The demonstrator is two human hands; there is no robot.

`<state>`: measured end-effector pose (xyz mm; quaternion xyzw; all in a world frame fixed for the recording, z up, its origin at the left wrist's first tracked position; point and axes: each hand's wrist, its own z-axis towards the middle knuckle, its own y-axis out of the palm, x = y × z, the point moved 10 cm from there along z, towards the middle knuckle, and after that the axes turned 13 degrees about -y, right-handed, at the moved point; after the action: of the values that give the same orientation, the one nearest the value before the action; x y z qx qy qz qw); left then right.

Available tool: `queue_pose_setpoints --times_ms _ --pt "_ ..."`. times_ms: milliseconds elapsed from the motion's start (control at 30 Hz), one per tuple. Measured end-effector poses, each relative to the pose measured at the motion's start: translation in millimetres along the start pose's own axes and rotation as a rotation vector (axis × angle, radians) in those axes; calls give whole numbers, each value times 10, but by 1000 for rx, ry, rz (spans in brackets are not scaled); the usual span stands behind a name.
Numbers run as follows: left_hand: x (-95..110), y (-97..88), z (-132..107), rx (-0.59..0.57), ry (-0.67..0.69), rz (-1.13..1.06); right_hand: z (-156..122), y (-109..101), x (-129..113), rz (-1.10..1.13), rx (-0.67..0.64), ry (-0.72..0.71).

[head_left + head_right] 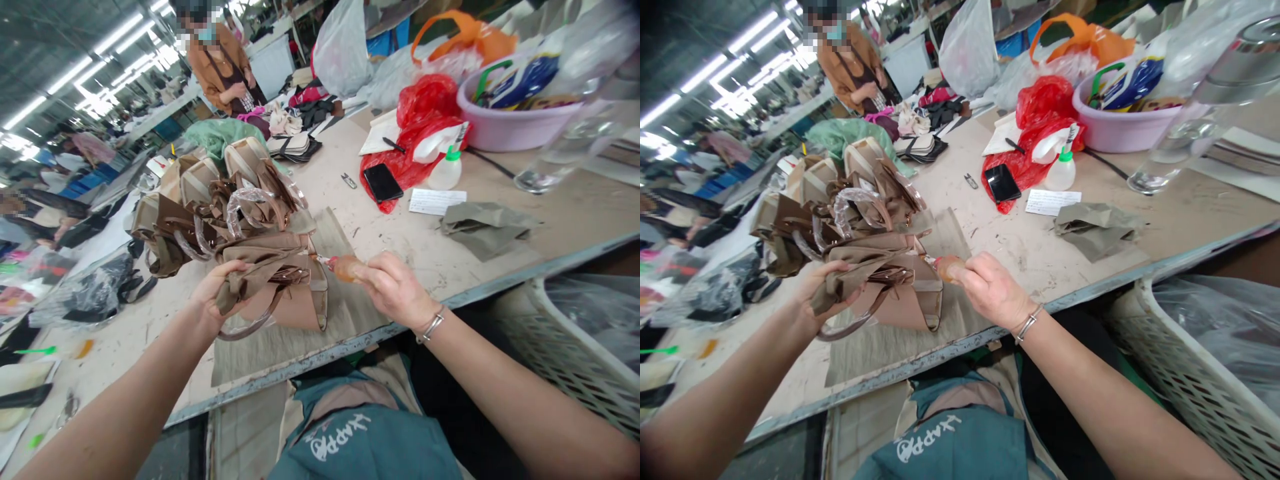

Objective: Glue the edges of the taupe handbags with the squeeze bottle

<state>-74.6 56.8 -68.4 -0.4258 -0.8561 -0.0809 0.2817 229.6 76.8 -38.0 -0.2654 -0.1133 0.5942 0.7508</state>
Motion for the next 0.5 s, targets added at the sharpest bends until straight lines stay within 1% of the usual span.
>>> queue_pose_setpoints --times_ms 133,233,300,433,500 --pt "21 19 18 -45 24 4 121 -81 67 -38 63 -9" --pt "28 28 28 -67 39 8 123 -80 102 -49 90 -8" --pt "33 29 29 -66 47 4 62 -33 106 -47 74 12" --pt "31 39 29 -60 39 -7 -55 85 82 2 1 58" --pt "36 51 30 -66 40 0 -40 55 80 31 31 63"
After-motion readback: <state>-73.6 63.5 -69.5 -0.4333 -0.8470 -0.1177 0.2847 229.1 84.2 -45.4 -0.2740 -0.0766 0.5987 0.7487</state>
